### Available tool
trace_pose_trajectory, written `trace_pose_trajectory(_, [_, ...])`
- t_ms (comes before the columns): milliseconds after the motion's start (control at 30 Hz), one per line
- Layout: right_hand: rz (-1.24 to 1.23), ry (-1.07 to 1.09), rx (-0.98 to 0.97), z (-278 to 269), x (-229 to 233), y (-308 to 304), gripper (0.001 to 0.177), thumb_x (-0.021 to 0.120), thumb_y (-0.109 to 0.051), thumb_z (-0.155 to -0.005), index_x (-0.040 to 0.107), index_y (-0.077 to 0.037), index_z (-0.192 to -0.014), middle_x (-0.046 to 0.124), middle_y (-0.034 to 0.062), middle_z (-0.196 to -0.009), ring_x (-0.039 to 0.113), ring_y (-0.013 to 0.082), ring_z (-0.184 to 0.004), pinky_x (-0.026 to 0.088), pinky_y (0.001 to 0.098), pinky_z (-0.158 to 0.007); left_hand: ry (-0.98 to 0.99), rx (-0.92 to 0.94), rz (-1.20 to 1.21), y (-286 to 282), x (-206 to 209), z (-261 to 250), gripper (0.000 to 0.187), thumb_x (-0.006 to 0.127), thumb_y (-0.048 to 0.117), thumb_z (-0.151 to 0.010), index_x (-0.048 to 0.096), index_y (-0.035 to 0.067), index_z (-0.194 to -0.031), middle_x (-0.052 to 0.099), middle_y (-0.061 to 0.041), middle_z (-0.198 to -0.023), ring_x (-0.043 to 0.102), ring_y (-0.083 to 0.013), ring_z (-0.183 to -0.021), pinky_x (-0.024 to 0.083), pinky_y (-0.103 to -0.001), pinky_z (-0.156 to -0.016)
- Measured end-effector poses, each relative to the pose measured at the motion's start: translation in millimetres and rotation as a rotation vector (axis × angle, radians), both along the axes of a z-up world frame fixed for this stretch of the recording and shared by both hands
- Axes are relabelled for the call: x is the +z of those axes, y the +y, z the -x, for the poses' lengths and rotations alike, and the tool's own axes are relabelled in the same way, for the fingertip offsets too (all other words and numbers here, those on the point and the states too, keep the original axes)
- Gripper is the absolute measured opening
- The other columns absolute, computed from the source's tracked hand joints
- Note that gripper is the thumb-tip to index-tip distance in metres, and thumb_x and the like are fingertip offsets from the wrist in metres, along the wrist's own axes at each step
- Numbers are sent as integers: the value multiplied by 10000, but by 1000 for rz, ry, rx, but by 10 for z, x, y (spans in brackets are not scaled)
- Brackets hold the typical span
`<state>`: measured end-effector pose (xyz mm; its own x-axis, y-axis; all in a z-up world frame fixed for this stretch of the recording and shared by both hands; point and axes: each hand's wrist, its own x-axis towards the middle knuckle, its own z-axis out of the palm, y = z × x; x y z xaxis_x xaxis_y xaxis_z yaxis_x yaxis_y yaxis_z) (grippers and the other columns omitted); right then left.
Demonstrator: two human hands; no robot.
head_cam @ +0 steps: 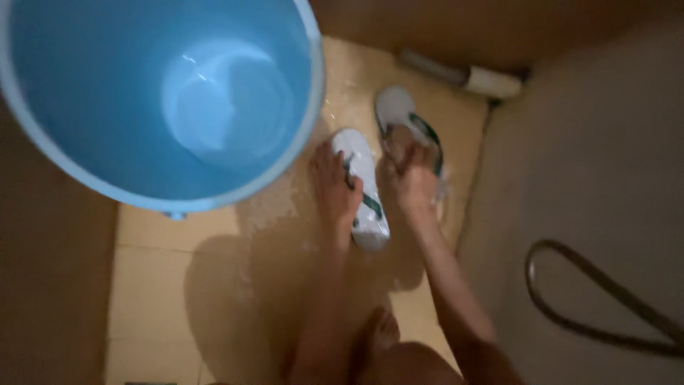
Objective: The recorder is scrubbing a pair of flip-flops with a brush and soapy water on a bathroom floor.
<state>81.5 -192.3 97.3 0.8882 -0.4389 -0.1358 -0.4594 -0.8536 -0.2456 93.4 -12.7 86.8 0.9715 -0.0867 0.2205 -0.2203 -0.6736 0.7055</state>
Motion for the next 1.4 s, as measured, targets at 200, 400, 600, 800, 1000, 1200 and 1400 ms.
trace_pose_trajectory(200, [-293, 60, -120, 497, -48, -307, 640, 865, -338, -695, 518, -9, -1119, 716, 225, -963, 719, 384, -833, 586, 476, -632, 217, -6, 36, -158, -224, -357, 207, 609, 71, -906, 699, 10, -1082, 604, -161, -1341, 558, -366, -1357, 432, -511, -1258])
trace_pose_trajectory(400, [72, -16, 328, 657, 670, -674, 315, 736, -61, -838, 583, -19, -1110, 676, 245, -923, 652, 407, -818, 525, 536, -655, 104, 272, -316, -381, 204, -358, 579, 753, 367, -759, 628, 27, -1211, 575, -277, -1264, 525, -436, -1204, 398, -615, -1012])
trace_pose_trajectory(600, [271, -174, 499, 200, 1502, -379, 278, 699, 87, -780, 649, -57, -1012, 650, 173, -929, 629, 383, -909, 528, 537, -832, 224, 257, -107, -328, 234, -154, 729, 681, 83, -766, 490, -43, -1458, 536, -361, -1356, 481, -481, -1264, 392, -568, -1002])
trace_pose_trajectory(800, [229, -90, 414, 313, 1511, -628, 304, 712, 98, -734, 636, -50, -988, 624, 207, -967, 586, 420, -1017, 477, 540, -838, 357, -50, -32, -112, -195, -373, 581, 614, -11, -776, 576, 7, -1356, 623, -245, -1294, 573, -413, -1207, 433, -492, -1052])
trace_pose_trajectory(1000, [102, -64, 474, 533, 339, -658, 453, 697, 126, -744, 667, -78, -1148, 675, 172, -1171, 623, 407, -1120, 531, 515, -974, 274, -39, 244, -143, 94, -369, 347, 585, -49, -876, 695, 60, -1187, 684, -175, -1231, 600, -373, -1227, 488, -451, -1071])
trace_pose_trajectory(1200, [-234, -262, 87, 500, 796, -174, 544, 747, -154, -945, 513, 5, -1409, 644, 272, -1246, 649, 403, -1163, 542, 474, -947, 370, -58, 683, -65, -395, -588, 312, 593, 123, -942, 680, 92, -1240, 699, -169, -1252, 631, -367, -1194, 479, -440, -1039])
trace_pose_trajectory(1400, [-494, 2, -366, 413, 731, 455, 643, 559, -362, -1051, 368, -68, -1589, 685, 294, -1103, 690, 417, -1000, 546, 474, -882, 280, 319, 342, 36, -282, -233, 350, 616, 366, -1021, 638, 81, -1222, 686, -214, -1238, 652, -425, -1137, 524, -496, -950])
